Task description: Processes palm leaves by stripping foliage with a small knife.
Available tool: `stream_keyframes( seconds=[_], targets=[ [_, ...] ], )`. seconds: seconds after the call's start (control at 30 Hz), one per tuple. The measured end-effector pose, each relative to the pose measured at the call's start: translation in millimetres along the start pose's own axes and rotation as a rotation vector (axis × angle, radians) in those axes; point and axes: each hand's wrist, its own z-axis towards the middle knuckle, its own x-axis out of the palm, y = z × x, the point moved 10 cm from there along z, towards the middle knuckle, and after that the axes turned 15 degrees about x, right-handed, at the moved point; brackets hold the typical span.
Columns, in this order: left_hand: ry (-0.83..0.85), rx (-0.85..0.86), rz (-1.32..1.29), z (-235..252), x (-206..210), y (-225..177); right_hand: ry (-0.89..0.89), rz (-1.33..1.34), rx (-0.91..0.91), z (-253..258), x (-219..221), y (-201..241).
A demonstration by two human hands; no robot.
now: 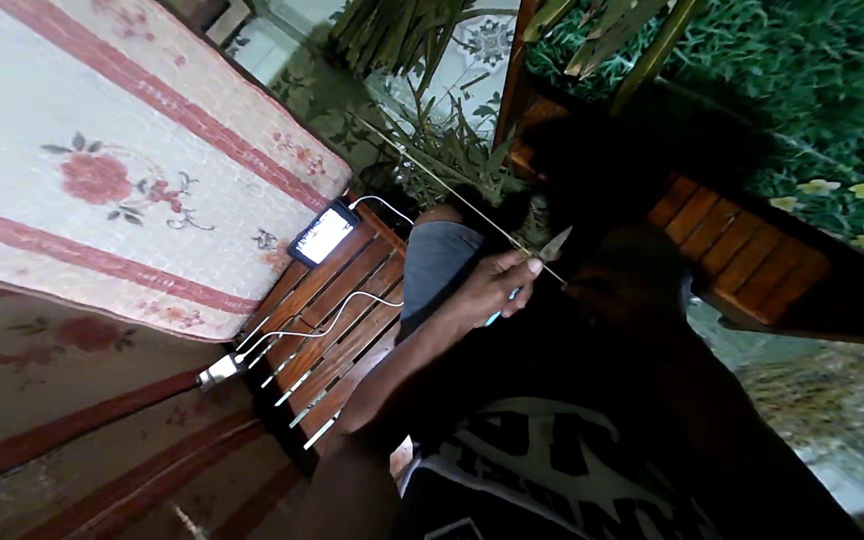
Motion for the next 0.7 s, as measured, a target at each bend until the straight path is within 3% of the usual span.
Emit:
stream_keyframes(
  seconds=[0.17, 0.3, 0.37, 0.53, 0.7],
  targets=[
    [-0.204, 0.125, -0.056, 9, -39, -24, 0.042, -0.023, 0.002, -1, 3, -13],
    [0.012, -0.044, 0.15, -5, 11, 2, 0.038, 0.038, -0.065, 1, 3, -23],
    [0.09, -0.074, 0.221, -9, 27, 7, 0.022, 0.029, 0.055, -5, 0, -22],
    [-0.195, 0.036, -0.005, 6, -9, -10, -0.018, 0.079, 0.011, -13, -7, -19],
    [0.149, -0.061, 0.199, -5, 47, 7, -0.076, 0.126, -0.097, -9, -14, -31]
  ],
)
